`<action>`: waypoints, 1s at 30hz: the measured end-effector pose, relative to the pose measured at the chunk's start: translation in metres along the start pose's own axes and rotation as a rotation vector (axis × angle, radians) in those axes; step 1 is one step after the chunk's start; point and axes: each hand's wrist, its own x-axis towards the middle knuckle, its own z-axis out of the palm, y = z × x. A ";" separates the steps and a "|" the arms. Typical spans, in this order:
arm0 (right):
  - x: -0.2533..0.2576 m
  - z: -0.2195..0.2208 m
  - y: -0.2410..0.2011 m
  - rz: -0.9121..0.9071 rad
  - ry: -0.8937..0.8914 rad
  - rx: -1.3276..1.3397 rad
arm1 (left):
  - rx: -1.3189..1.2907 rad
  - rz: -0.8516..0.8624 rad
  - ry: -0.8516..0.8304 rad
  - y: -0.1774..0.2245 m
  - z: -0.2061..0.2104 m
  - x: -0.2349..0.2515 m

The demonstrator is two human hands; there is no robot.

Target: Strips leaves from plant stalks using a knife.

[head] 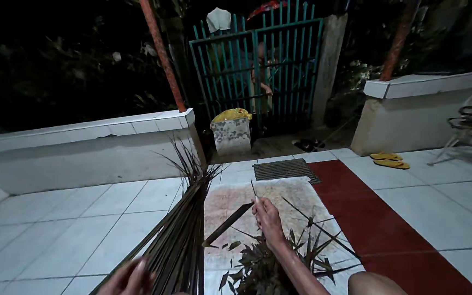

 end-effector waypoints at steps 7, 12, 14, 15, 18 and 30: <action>0.009 0.002 -0.069 -0.110 -0.122 -0.057 | 0.211 0.354 -0.457 0.095 0.125 0.120; 0.007 -0.015 -0.073 -0.094 -0.147 -0.088 | -0.082 0.261 -0.658 0.102 0.183 0.125; 0.010 -0.020 -0.066 -0.091 -0.138 -0.085 | -0.088 0.224 -0.700 0.097 0.191 0.127; 0.012 -0.022 -0.063 -0.085 -0.136 -0.086 | -0.067 0.217 -0.715 0.094 0.193 0.128; 0.018 -0.026 -0.051 -0.068 -0.123 -0.072 | -0.027 0.174 -0.766 0.085 0.200 0.129; 0.014 -0.050 -0.016 -0.070 -0.207 -0.508 | 0.379 0.384 -0.587 0.052 0.226 0.151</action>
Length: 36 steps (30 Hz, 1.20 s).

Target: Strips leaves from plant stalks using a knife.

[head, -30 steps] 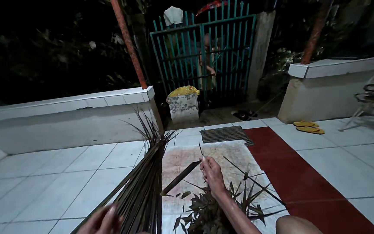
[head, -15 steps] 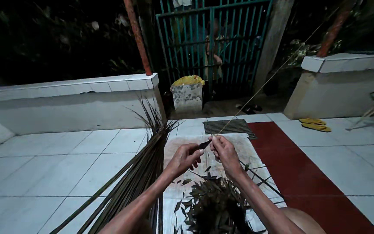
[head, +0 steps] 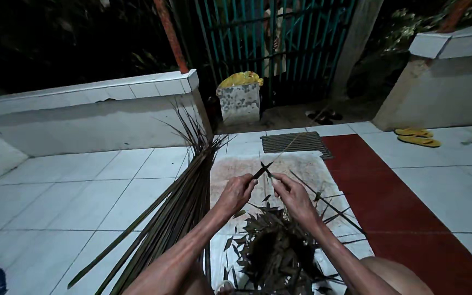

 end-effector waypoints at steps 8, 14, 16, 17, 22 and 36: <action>-0.010 -0.001 0.002 -0.036 -0.048 -0.017 | 0.146 0.053 0.043 0.012 0.008 0.005; -0.015 -0.002 0.000 -0.008 -0.057 -0.052 | 0.200 0.000 0.068 0.024 0.012 0.002; -0.015 -0.001 0.000 0.005 -0.029 -0.091 | 0.231 -0.015 0.073 0.027 0.015 0.001; -0.015 0.000 -0.002 0.015 -0.016 -0.109 | 0.243 -0.025 0.067 0.028 0.015 0.001; -0.017 0.007 -0.006 0.071 0.019 -0.154 | 0.258 -0.059 0.081 0.033 0.018 -0.001; -0.020 0.012 -0.004 0.127 0.130 -0.200 | 0.267 -0.039 0.097 0.046 0.019 -0.014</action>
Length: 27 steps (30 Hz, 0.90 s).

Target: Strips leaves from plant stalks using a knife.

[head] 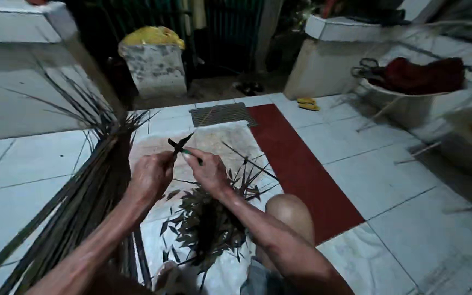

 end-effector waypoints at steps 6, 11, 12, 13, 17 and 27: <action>0.010 0.002 0.007 0.019 0.039 -0.038 | -0.008 0.043 0.051 -0.008 -0.001 -0.005; 0.014 0.004 0.010 0.018 0.077 -0.041 | -0.048 -0.007 0.021 -0.008 -0.006 -0.011; 0.017 0.001 0.013 0.034 0.096 -0.032 | -0.055 -0.011 0.006 -0.008 -0.007 -0.014; 0.021 -0.004 0.017 0.050 0.115 -0.021 | -0.066 -0.013 -0.007 -0.008 -0.007 -0.016; 0.029 -0.020 0.026 0.057 0.209 -0.004 | -0.039 -0.040 -0.044 -0.010 -0.013 -0.020; 0.007 -0.009 0.007 -0.035 -0.170 -0.049 | 0.219 -0.097 -0.094 -0.001 -0.017 -0.022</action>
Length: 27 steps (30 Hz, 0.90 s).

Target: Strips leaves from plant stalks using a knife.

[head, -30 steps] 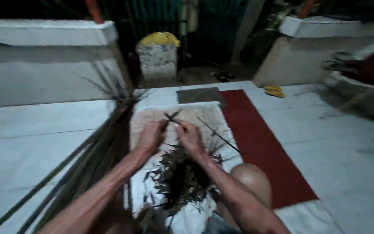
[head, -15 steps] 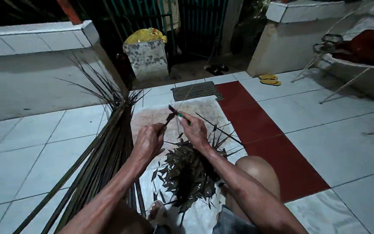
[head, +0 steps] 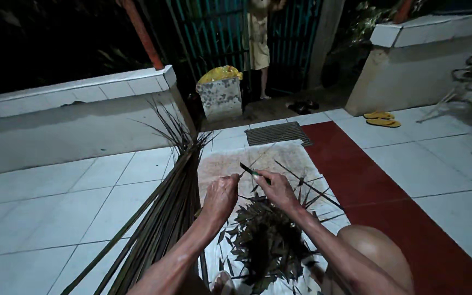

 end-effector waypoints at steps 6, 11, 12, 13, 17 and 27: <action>0.003 -0.002 -0.001 0.058 0.102 -0.039 | 0.029 -0.009 -0.028 0.005 -0.003 -0.002; 0.017 -0.022 0.022 0.109 0.289 0.032 | -0.134 0.026 -0.047 -0.005 -0.003 -0.001; 0.017 -0.023 0.024 0.073 0.297 0.058 | -0.224 0.037 -0.037 -0.011 -0.001 0.001; 0.015 -0.022 0.023 0.023 0.282 0.089 | -0.324 0.042 -0.030 -0.017 0.001 0.003; 0.003 -0.009 0.013 -0.161 0.102 0.133 | -0.667 0.019 -0.103 -0.028 -0.001 0.007; 0.009 -0.005 0.012 -0.105 0.122 0.118 | -0.963 -0.039 -0.214 -0.022 -0.008 -0.003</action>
